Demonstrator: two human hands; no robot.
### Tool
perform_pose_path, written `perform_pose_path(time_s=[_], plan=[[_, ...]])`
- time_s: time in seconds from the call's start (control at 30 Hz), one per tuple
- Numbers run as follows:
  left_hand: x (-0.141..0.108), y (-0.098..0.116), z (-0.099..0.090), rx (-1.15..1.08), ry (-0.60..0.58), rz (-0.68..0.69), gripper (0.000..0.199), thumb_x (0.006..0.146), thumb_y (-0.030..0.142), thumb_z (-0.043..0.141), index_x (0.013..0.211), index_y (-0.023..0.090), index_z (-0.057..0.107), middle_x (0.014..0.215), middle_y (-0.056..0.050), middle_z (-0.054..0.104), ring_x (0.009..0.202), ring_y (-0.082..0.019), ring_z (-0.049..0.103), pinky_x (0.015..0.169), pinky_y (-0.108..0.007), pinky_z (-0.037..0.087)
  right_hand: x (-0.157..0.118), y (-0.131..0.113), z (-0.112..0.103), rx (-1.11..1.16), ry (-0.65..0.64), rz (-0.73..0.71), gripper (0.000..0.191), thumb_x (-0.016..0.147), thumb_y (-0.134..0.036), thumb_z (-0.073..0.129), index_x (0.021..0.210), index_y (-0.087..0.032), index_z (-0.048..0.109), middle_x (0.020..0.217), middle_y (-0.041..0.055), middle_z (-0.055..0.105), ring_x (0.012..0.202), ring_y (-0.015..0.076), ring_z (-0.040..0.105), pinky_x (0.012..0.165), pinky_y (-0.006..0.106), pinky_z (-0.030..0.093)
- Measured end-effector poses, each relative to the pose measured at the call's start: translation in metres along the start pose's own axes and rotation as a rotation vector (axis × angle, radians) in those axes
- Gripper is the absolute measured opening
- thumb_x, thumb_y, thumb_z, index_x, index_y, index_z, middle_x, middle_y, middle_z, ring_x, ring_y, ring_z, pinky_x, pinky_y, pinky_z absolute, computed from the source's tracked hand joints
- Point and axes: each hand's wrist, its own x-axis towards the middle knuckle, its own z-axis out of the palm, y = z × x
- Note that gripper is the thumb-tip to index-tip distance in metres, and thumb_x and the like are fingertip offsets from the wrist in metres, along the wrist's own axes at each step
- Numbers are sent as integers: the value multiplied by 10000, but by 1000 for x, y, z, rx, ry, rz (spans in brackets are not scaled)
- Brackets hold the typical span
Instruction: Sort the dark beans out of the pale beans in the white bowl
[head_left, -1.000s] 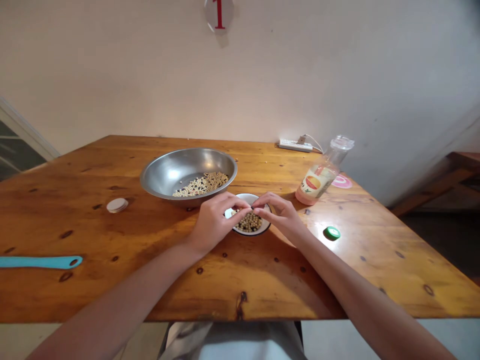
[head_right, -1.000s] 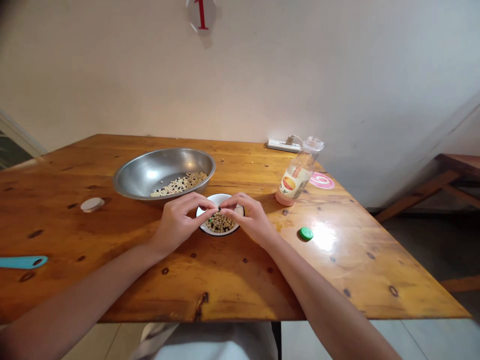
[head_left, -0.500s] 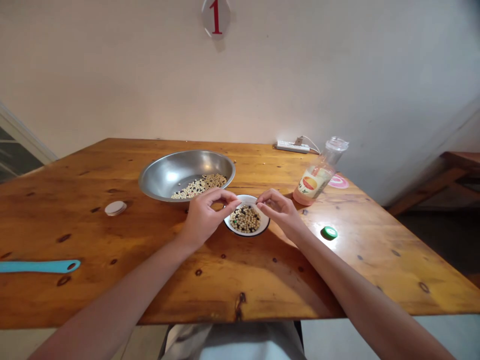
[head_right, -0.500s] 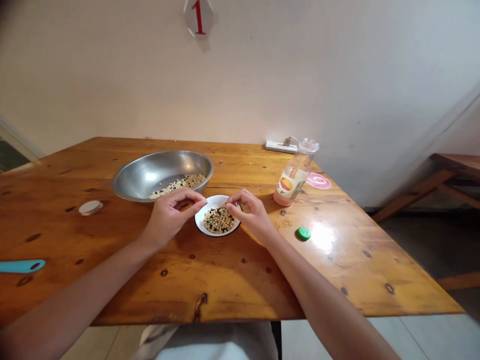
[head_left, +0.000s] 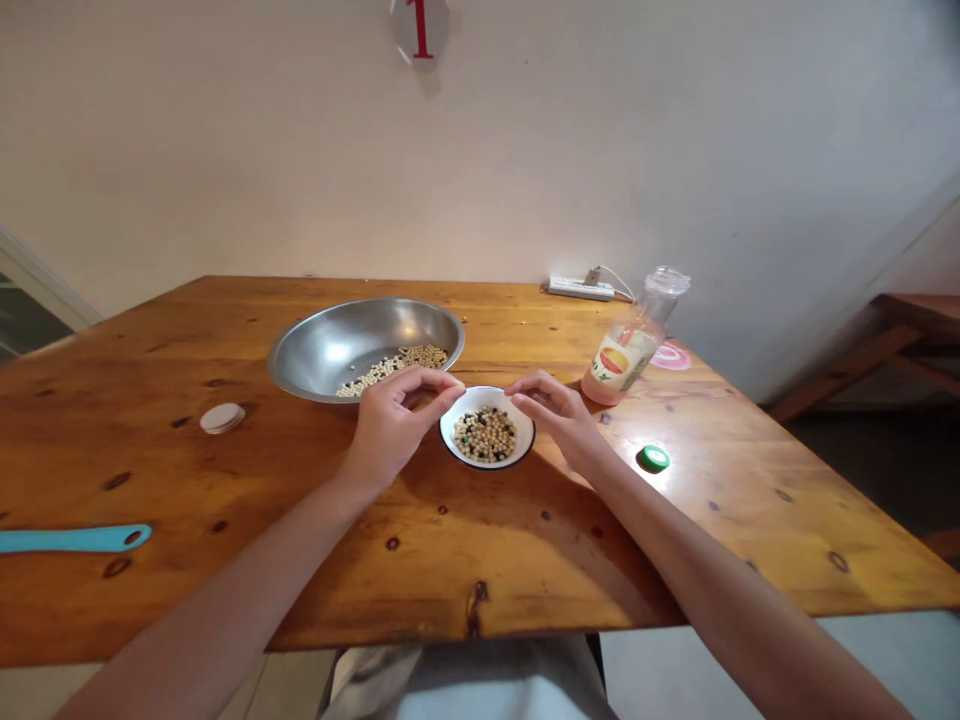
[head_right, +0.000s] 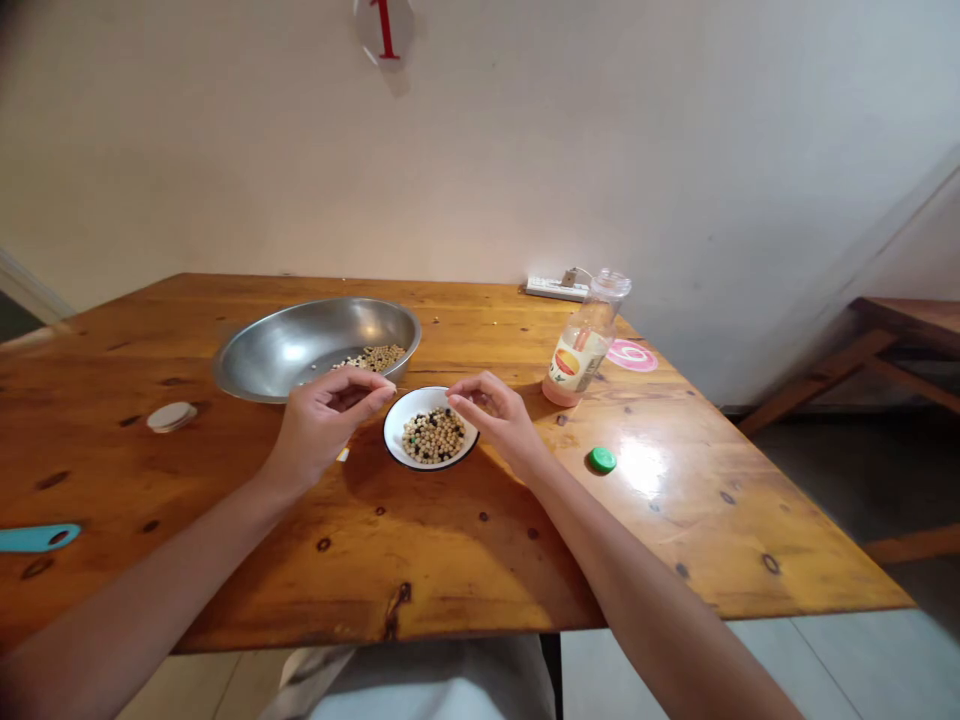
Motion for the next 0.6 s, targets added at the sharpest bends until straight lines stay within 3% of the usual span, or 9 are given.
perform_pose_path(time_s=[0.2, 0.6], plan=[[-3, -3, 4, 11, -44, 22, 134, 758, 299, 675, 746, 166, 665, 755, -12, 664, 717, -129, 614, 698, -247, 492, -2, -3, 0, -55, -48, -108, 170, 814, -376, 603, 860, -223, 660, 881, 19, 623, 859, 161, 551, 798, 292, 412], [-8, -3, 9, 110, -83, 173, 63, 767, 230, 673, 745, 171, 672, 747, -10, 682, 690, -114, 607, 670, -224, 462, -5, -8, 4, -82, -65, -146, 168, 819, -338, 613, 735, -193, 629, 750, 11, 590, 744, 140, 540, 710, 272, 411]])
